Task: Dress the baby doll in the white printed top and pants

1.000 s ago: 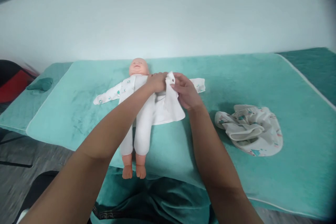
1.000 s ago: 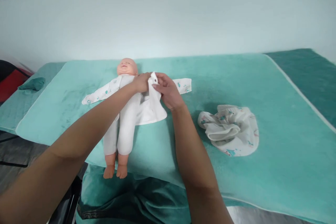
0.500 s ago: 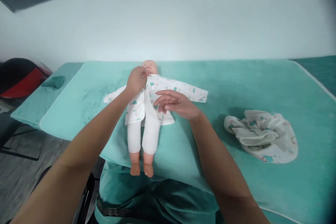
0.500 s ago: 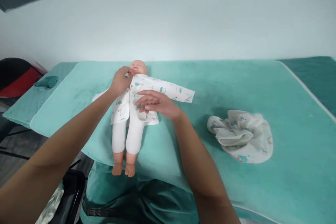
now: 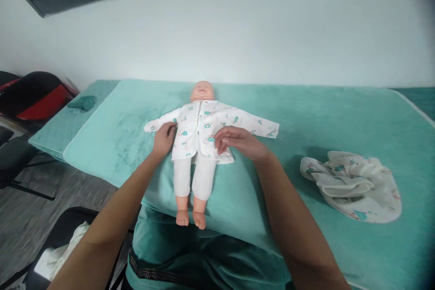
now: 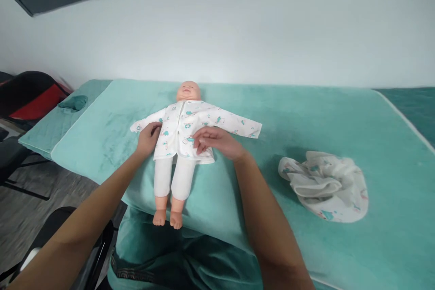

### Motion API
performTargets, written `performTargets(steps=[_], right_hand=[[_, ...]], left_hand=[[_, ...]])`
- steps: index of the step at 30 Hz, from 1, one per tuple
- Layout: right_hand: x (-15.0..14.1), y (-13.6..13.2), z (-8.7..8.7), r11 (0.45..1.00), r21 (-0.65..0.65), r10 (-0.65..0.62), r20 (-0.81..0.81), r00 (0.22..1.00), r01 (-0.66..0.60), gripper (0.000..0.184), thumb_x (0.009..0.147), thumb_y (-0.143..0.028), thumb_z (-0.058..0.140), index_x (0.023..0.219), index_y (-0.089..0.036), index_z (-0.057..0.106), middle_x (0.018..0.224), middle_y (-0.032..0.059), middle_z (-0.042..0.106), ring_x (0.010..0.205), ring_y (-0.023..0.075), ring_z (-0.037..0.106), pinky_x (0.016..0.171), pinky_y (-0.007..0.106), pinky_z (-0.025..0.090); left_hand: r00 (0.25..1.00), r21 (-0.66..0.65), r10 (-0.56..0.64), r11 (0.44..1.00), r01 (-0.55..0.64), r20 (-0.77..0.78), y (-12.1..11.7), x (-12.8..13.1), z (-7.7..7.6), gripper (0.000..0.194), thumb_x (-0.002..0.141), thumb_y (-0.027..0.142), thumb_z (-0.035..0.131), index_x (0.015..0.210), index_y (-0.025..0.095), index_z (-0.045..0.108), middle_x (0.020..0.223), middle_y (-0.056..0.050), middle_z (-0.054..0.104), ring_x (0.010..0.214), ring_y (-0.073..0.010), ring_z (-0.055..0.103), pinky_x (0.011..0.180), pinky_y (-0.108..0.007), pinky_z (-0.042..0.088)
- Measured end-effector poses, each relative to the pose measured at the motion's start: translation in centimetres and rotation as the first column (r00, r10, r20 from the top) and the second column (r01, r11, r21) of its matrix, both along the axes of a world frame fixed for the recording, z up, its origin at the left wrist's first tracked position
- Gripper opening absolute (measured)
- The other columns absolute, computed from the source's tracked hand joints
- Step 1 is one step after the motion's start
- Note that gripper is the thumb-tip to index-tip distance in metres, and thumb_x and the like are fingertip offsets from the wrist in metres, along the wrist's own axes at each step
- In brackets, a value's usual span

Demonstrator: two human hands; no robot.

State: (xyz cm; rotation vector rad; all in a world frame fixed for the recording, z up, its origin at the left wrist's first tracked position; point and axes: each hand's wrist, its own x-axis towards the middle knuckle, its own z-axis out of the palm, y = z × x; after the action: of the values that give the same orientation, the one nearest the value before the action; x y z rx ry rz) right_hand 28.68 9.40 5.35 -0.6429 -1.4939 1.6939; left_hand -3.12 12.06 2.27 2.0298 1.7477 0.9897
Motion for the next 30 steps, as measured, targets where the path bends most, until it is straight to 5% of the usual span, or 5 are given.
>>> performTargets(steps=[6,12,16,23,30], right_hand=[[1.1,-0.5,-0.1,0.958,-0.055,0.285,0.131,0.949,-0.280,0.034,0.091,-0.045,0.073,0.112,-0.018,0.071,0.092,0.0086,0.079,0.084,0.0207,0.075,0.077,0.035,0.060],[1.4,0.8,-1.6,0.931,-0.014,-0.346,0.288,0.893,0.365,0.041,0.088,-0.059,0.070,0.083,-0.019,0.070,0.080,0.0058,0.072,0.069,0.0162,0.068,0.059,0.028,0.053],[0.1,1.5,-3.0,0.878,0.113,-0.466,0.426,0.776,0.465,0.038,0.085,-0.059,0.071,0.088,-0.021,0.065,0.076,0.0016,0.067,0.069,0.0157,0.062,0.051,0.024,0.044],[-0.8,1.8,-4.1,0.863,0.222,-0.503,0.309,0.807,0.453,0.037,0.083,-0.056,0.074,0.096,-0.024,0.060,0.088,-0.0007,0.064,0.079,0.0177,0.059,0.070,0.033,0.051],[-0.8,2.0,-4.1,0.827,0.219,-0.562,0.270,0.782,0.518,0.049,0.090,-0.067,0.061,0.126,-0.036,0.057,0.133,0.0051,0.063,0.131,0.0296,0.053,0.115,0.052,0.041]], left_hand=[[0.958,0.110,0.153,0.985,-0.130,-0.242,-0.2,0.8,-0.5,0.037,0.088,0.011,0.049,0.118,0.022,0.068,0.124,-0.011,0.071,0.121,-0.0299,0.059,0.107,-0.046,0.043],[0.953,0.117,0.164,0.983,-0.138,-0.254,-0.4,0.6,-0.9,0.026,0.088,0.009,0.047,0.095,0.022,0.069,0.104,-0.011,0.072,0.108,-0.0295,0.062,0.097,-0.044,0.046],[0.973,0.069,-0.031,0.996,0.048,-0.230,-0.4,0.7,-1.0,0.029,0.096,0.022,0.050,0.117,0.022,0.069,0.118,-0.012,0.074,0.117,-0.0306,0.062,0.103,-0.046,0.045],[0.907,-0.078,-0.266,0.949,0.306,0.327,-0.2,0.4,-0.1,0.049,0.104,0.047,0.041,0.143,0.025,0.060,0.142,-0.005,0.067,0.133,-0.0269,0.061,0.116,-0.043,0.045],[0.761,-0.168,-0.266,0.883,0.438,0.591,2.3,2.7,0.5,0.072,0.096,0.053,0.057,0.160,0.027,0.037,0.169,-0.002,0.033,0.157,-0.0258,0.033,0.129,-0.041,0.032]])
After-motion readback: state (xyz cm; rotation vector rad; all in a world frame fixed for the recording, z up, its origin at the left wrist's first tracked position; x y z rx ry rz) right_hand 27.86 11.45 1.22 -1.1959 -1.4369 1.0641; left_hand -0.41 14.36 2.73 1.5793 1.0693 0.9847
